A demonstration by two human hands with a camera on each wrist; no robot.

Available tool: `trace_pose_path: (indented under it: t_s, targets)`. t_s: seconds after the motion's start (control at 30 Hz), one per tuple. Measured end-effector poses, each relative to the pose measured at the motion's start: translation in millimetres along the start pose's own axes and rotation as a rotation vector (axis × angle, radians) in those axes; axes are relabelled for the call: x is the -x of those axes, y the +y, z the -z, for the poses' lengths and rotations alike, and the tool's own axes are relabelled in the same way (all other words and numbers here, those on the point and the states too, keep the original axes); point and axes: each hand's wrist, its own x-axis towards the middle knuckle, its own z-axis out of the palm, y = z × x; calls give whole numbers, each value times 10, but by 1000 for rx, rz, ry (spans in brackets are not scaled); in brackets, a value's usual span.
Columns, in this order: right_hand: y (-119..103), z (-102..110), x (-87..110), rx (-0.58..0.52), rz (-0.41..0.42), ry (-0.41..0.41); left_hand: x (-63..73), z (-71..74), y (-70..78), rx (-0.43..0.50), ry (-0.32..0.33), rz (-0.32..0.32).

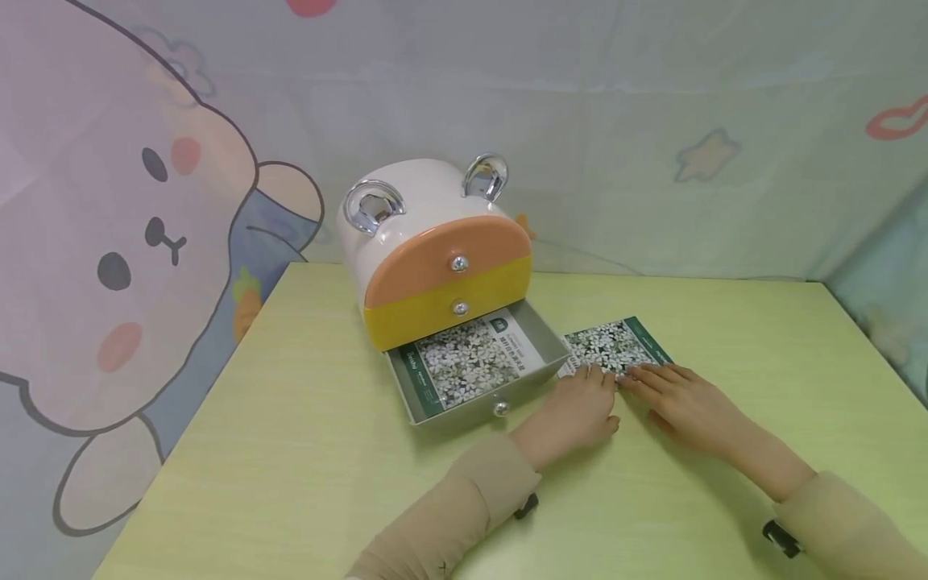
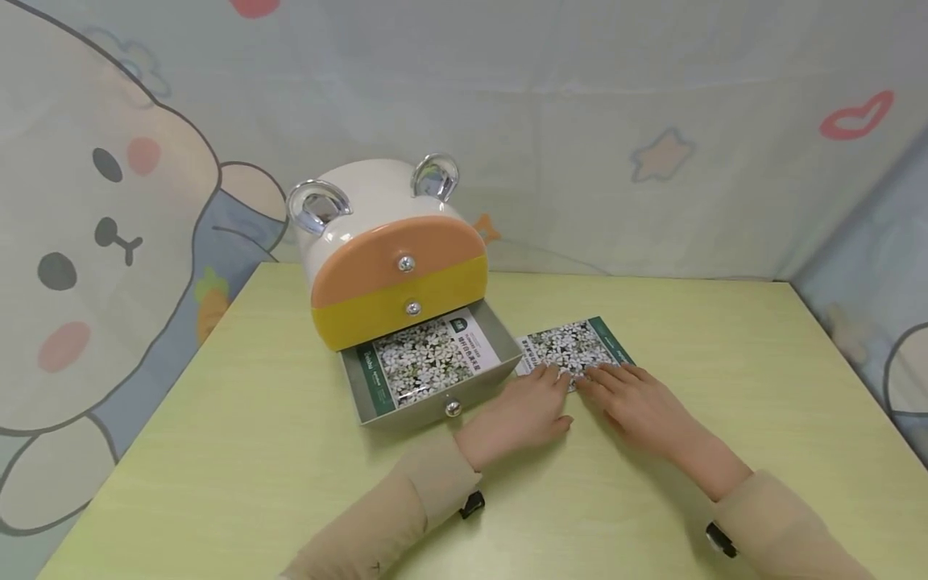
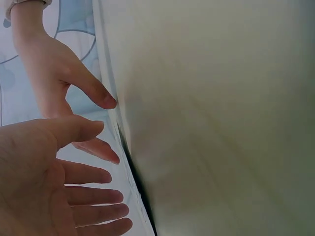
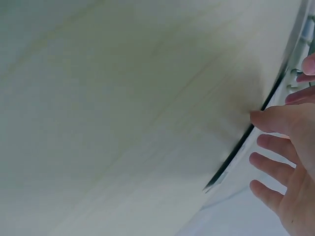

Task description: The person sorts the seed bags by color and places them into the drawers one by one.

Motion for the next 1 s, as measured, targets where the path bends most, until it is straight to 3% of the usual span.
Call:
trace_pose_path:
  t_s: [0.23,0.5,0.87,1.0]
  targets:
    - [80,-57,-69,32,-31,-41,-139,-70,17,25,-112,101]
    - [178,-115,-148,-28,-98,-156,-228,-111,-32,160,-189,185]
    - [202,-142,-205,-83,-181,-250,-290,-88,-10,-14,-165,158]
    - [213,-182,-194,-95,-185,-236,-316,-86,-2,-1,-174,171]
